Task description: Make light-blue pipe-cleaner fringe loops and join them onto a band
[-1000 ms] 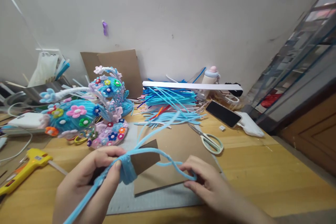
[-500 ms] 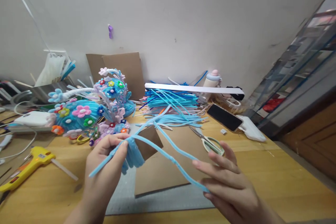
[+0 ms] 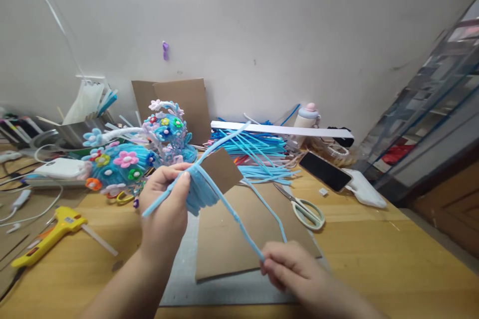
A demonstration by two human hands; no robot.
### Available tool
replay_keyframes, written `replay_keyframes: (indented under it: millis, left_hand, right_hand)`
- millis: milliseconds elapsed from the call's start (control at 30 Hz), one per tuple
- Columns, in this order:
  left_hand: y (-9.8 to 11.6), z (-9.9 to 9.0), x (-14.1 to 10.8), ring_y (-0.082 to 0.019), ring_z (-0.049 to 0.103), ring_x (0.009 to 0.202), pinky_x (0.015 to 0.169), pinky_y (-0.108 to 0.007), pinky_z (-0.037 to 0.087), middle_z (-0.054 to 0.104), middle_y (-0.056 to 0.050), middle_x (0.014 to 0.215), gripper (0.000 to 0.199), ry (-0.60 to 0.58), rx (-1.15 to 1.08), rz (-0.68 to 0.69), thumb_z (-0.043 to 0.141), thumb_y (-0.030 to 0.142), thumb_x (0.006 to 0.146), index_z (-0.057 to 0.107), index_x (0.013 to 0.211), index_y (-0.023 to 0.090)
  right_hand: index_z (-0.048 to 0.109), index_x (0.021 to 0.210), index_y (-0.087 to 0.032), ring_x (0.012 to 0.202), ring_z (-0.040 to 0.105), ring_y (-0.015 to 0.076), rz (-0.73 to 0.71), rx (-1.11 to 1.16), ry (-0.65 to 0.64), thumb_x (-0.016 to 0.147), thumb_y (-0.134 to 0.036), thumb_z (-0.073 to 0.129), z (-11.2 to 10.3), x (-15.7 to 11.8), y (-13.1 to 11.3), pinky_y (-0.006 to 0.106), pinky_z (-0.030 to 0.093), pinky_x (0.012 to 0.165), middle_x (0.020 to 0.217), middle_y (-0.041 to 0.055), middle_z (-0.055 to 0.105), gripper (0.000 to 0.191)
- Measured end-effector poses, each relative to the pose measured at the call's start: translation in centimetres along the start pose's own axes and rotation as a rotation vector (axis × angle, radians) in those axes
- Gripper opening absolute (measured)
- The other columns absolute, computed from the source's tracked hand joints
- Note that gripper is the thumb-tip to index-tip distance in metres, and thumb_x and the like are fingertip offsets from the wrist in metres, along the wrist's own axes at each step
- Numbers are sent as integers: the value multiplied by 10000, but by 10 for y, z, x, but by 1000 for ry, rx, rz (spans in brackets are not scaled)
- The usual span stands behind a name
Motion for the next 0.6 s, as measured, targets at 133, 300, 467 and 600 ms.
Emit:
replay_keyframes:
  millis: [133,300,467,600]
  left_hand:
    - [3,6,4,-166,603,768,633,-258,472,637,-18,890,157,-110,-53,-52,621,246,723,501,655,171]
    - [16,14,1,-153,585,717,568,-232,444,632,-39,902,125,-227,75,8,589,238,747,528,671,160]
    - [31,18,8,-148,571,692,545,-227,436,635,-41,876,126,-294,157,85,569,223,755,507,664,161]
    - [39,19,13,-156,578,738,590,-242,458,634,-41,865,120,-414,238,156,560,204,770,506,673,158]
  right_hand:
    - [554,631,-157,695,511,131,32,78,-56,865,-291,458,16,22,2,243,362,647,665,-3,520,286]
    - [538,1051,-194,619,456,97,75,473,-70,840,-290,497,30,45,20,240,371,605,799,3,521,235]
    - [312,1308,-277,825,499,127,-163,603,-172,683,-329,710,26,59,19,293,405,749,1098,56,469,743]
    - [463,1181,-228,1044,478,217,-366,668,77,683,-446,688,10,65,-2,391,319,934,1083,79,526,588]
Point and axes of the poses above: each hand's wrist, its own x-axis towards the middle knuckle, its own z-axis out of the palm, y = z × x, the point moved 1 cm from there along x, towards the middle knuckle
